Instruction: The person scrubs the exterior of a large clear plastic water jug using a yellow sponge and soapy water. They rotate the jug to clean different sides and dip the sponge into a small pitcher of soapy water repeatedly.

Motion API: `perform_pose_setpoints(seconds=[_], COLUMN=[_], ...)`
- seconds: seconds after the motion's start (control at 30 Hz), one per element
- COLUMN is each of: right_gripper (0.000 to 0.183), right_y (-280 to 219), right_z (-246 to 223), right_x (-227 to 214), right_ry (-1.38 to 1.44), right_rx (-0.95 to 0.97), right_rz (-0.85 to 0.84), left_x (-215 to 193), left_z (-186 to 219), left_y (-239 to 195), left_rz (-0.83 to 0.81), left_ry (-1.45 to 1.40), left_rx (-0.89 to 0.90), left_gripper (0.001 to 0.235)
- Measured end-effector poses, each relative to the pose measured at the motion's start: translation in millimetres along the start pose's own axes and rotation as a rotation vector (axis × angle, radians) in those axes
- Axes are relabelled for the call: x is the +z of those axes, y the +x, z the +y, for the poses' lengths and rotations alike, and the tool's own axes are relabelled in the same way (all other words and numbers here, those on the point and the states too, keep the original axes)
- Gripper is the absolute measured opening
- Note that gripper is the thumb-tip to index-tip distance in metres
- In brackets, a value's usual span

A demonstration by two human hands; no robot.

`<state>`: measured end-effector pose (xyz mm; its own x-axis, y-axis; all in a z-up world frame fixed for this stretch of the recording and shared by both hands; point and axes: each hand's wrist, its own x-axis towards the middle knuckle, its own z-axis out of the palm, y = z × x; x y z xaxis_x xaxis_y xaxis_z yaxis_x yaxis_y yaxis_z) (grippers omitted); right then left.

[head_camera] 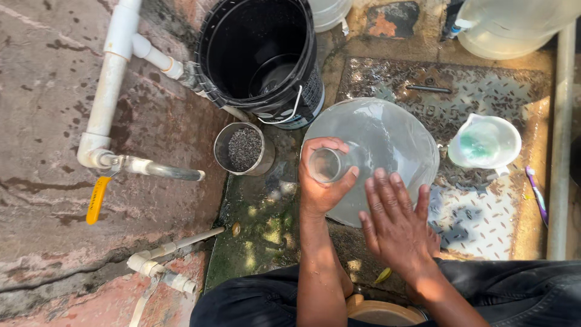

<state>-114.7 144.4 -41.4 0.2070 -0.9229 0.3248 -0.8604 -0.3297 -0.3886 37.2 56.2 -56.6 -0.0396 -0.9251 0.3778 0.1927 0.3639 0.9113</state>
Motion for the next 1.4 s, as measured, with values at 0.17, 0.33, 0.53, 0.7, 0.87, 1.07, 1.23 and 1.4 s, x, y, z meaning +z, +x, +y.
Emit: perform_pose_setpoints(seconds=[0.17,0.33,0.53,0.7,0.87,1.07,1.23,1.4], right_gripper=[0.06,0.061,0.048,0.045,0.054,0.057,0.062,0.067], right_y=[4.7,106.1,64.5,40.4,72.8,51.1,64.9,56.6], right_z=[59.6,96.8,61.2,42.7,37.4,11.8,26.0,25.9], right_x=[31.6,6.8,25.8,23.7,-4.9,-26.8,-9.8,9.6], right_ry=[0.096,0.592,0.709,0.515,0.34,0.289,0.231,0.353], right_rx=[0.178,0.255,0.135,0.057,0.002,0.088,0.107,0.106], right_rz=[0.1,-0.305,-0.056,0.072,0.003,-0.107,-0.07,-0.018], left_x=[-0.6,-33.4,-50.4,-59.5,-51.1,-53.5,-57.7,-54.8], left_z=[9.7,9.4,-6.5,-3.9,-7.1,-5.0,-5.9,-1.0], left_y=[-4.1,-14.0,-20.4,-19.8,-22.2,-13.9,-23.1,-19.0], left_rz=[-0.023,-0.01,0.432,0.329,0.291,0.349,0.263,0.285], left_ry=[0.0,-0.065,0.021,-0.006,-0.013,0.016,-0.053,-0.041], left_rx=[-0.009,0.06,-0.016,0.054,0.058,0.079,0.085,0.096], left_gripper=[0.058,0.059,0.059,0.058,0.057,0.056,0.058,0.056])
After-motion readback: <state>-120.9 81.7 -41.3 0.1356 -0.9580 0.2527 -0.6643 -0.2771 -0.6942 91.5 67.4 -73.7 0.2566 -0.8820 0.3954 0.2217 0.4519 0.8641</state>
